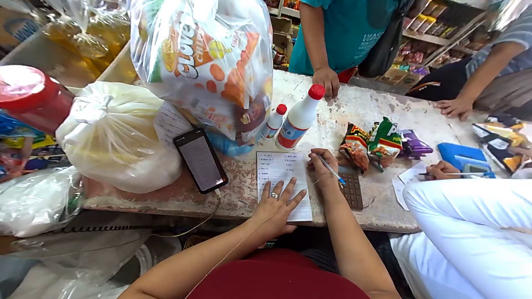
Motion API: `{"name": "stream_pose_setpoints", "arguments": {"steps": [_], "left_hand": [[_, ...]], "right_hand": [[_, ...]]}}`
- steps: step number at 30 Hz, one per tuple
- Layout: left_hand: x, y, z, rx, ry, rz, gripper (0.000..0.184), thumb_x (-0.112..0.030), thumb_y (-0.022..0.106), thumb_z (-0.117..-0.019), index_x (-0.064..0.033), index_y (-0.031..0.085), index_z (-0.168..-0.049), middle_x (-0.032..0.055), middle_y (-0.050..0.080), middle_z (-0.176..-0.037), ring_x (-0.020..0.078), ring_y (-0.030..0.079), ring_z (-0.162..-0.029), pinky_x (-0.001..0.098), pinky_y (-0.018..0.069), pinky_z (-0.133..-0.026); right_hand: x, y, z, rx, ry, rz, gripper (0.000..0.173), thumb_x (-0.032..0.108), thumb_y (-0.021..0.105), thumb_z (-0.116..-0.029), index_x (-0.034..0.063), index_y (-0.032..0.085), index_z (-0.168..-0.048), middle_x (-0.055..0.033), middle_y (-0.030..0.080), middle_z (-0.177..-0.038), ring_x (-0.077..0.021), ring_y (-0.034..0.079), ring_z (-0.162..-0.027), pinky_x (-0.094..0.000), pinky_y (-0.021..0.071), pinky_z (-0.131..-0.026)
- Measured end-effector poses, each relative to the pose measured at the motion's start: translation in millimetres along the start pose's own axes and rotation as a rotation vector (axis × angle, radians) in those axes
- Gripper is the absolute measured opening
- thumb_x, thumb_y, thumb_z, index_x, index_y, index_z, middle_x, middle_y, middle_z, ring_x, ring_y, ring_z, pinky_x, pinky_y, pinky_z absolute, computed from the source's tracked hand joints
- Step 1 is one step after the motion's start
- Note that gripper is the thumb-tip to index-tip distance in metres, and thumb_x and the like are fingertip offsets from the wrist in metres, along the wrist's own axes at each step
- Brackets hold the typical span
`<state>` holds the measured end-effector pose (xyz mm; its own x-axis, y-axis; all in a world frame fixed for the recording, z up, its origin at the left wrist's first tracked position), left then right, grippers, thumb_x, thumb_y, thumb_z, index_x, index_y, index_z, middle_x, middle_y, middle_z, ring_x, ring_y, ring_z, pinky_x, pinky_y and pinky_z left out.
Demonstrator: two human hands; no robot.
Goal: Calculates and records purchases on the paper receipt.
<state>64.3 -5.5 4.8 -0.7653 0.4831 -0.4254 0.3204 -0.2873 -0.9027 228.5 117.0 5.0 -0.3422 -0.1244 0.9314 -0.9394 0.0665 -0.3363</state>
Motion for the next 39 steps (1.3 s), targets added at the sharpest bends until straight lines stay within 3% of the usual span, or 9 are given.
{"name": "stream_pose_setpoints", "arguments": {"steps": [17, 20, 26, 33, 39], "left_hand": [[0.0, -1.3, -0.2, 0.017, -0.015, -0.005, 0.108, -0.052, 0.078, -0.0809, -0.0199, 0.019, -0.165, 0.0192, 0.02, -0.169, 0.0433, 0.026, -0.153, 0.0714, 0.0147, -0.118], [0.9, -0.9, -0.3, 0.006, -0.023, 0.001, 0.106, -0.053, 0.078, -0.0808, -0.0141, 0.024, -0.163, 0.019, 0.024, -0.168, 0.0421, 0.026, -0.153, 0.0703, 0.0153, -0.119], [0.7, -0.8, -0.7, 0.049, -0.044, -0.026, 0.1, -0.057, 0.074, -0.083, -0.004, 0.034, -0.158, 0.0213, 0.024, -0.167, 0.0407, 0.025, -0.154, 0.0695, 0.0152, -0.119], [0.2, -2.5, -1.0, 0.07, -0.049, -0.029, 0.099, -0.057, 0.074, -0.0828, -0.0036, 0.036, -0.156, 0.0209, 0.024, -0.167, 0.0403, 0.024, -0.154, 0.0702, 0.0158, -0.119], [0.5, -2.1, -1.1, 0.061, -0.049, -0.021, 0.098, -0.056, 0.075, -0.0825, -0.0036, 0.038, -0.156, 0.0207, 0.025, -0.167, 0.0405, 0.025, -0.154, 0.0697, 0.0161, -0.119]], "right_hand": [[0.3, -0.1, -0.2, -0.009, 0.003, -0.021, 0.023, 0.016, 0.054, -0.1058, 0.0015, 0.062, -0.122, -0.0076, 0.067, -0.096, -0.0087, 0.064, -0.069, -0.0258, 0.0575, -0.065], [2.1, 1.0, -0.8, -0.019, 0.002, -0.045, 0.022, 0.012, 0.054, -0.1048, -0.0018, 0.062, -0.121, -0.0086, 0.066, -0.097, -0.0089, 0.064, -0.07, -0.0257, 0.0576, -0.065], [0.9, 0.4, 2.0, -0.004, 0.034, -0.019, 0.024, 0.019, 0.054, -0.1065, 0.0045, 0.062, -0.124, -0.0067, 0.067, -0.097, -0.0085, 0.063, -0.068, -0.0252, 0.0566, -0.064], [3.9, 1.6, 0.2, -0.03, 0.029, -0.029, 0.024, 0.012, 0.054, -0.1053, -0.0019, 0.061, -0.123, -0.0107, 0.066, -0.101, -0.0098, 0.064, -0.072, -0.027, 0.0575, -0.067], [2.9, 1.7, -0.4, -0.03, 0.028, -0.031, 0.023, 0.012, 0.054, -0.1055, -0.0015, 0.061, -0.122, -0.0099, 0.066, -0.1, -0.009, 0.064, -0.071, -0.026, 0.0574, -0.067]]}}
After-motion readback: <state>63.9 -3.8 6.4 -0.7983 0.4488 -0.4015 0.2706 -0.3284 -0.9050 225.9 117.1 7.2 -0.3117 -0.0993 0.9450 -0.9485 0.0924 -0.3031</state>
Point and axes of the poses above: each hand's wrist, its own z-axis away from the middle knuckle, its own y-axis out of the palm, x = y × z, the point moved 5 cm from there along -z, towards the middle knuckle
